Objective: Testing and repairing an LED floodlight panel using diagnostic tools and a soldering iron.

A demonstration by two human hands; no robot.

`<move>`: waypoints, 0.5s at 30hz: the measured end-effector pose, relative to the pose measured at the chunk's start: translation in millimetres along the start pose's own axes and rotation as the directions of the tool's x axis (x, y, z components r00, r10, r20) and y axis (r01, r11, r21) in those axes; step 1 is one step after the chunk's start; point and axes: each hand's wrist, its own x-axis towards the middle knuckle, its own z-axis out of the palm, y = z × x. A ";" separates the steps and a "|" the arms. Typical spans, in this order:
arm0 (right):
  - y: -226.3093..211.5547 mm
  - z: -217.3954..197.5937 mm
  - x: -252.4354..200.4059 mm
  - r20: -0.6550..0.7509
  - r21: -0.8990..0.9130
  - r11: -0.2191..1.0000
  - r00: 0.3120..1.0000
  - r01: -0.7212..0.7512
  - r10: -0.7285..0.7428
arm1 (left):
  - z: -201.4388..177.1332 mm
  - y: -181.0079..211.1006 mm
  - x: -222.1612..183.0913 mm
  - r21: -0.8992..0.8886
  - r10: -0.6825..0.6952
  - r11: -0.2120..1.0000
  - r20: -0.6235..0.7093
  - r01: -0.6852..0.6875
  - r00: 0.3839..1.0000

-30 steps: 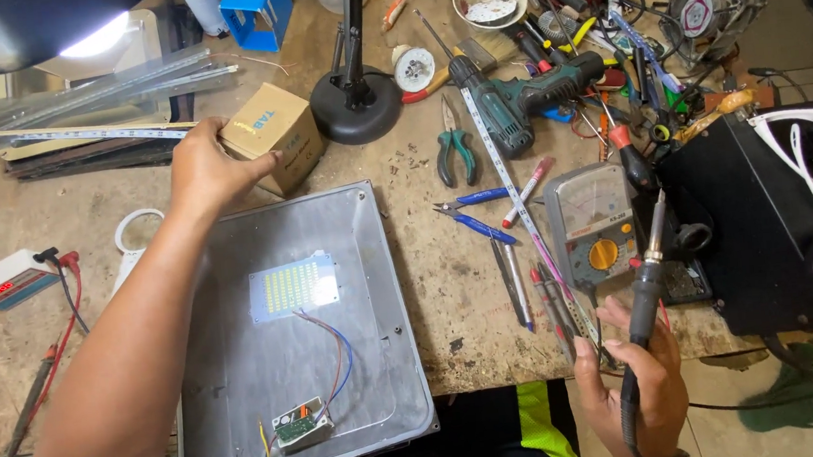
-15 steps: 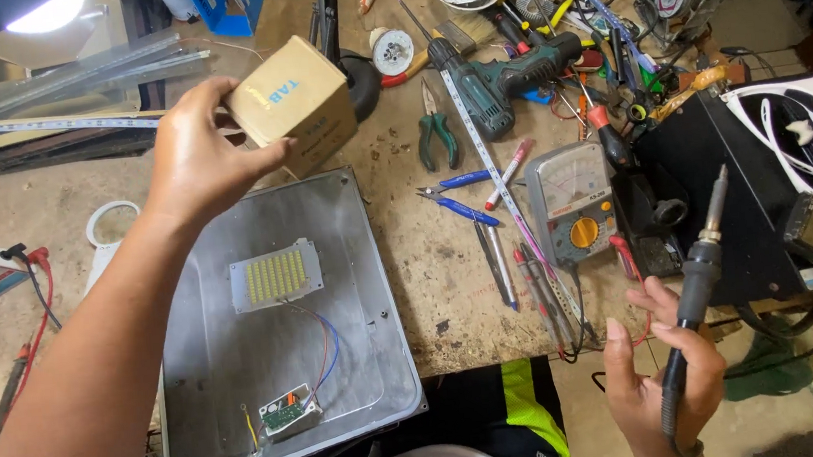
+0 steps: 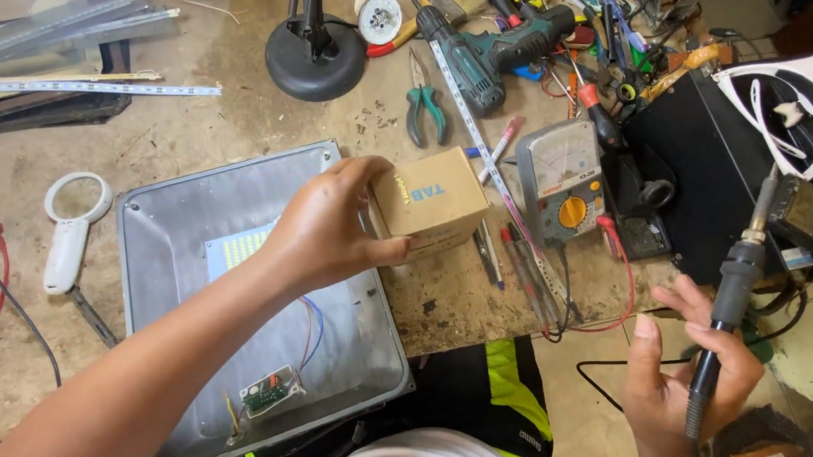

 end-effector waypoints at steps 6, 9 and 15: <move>-1.2 1.7 0.4 -0.008 0.027 0.999 0.999 0.033 -0.033 | 19.0 -13.5 -0.3 0.024 0.021 0.999 0.026 -0.022 0.999; -0.7 2.4 -1.7 -0.007 -0.003 1.000 1.000 -0.001 0.001 | 30.8 -22.6 1.5 0.034 0.031 0.999 0.026 -0.032 0.999; 20.9 12.4 -13.7 -0.107 -0.001 0.997 0.991 0.078 -0.078 | 63.3 -47.4 18.3 -0.007 0.141 0.990 -0.091 -0.142 0.986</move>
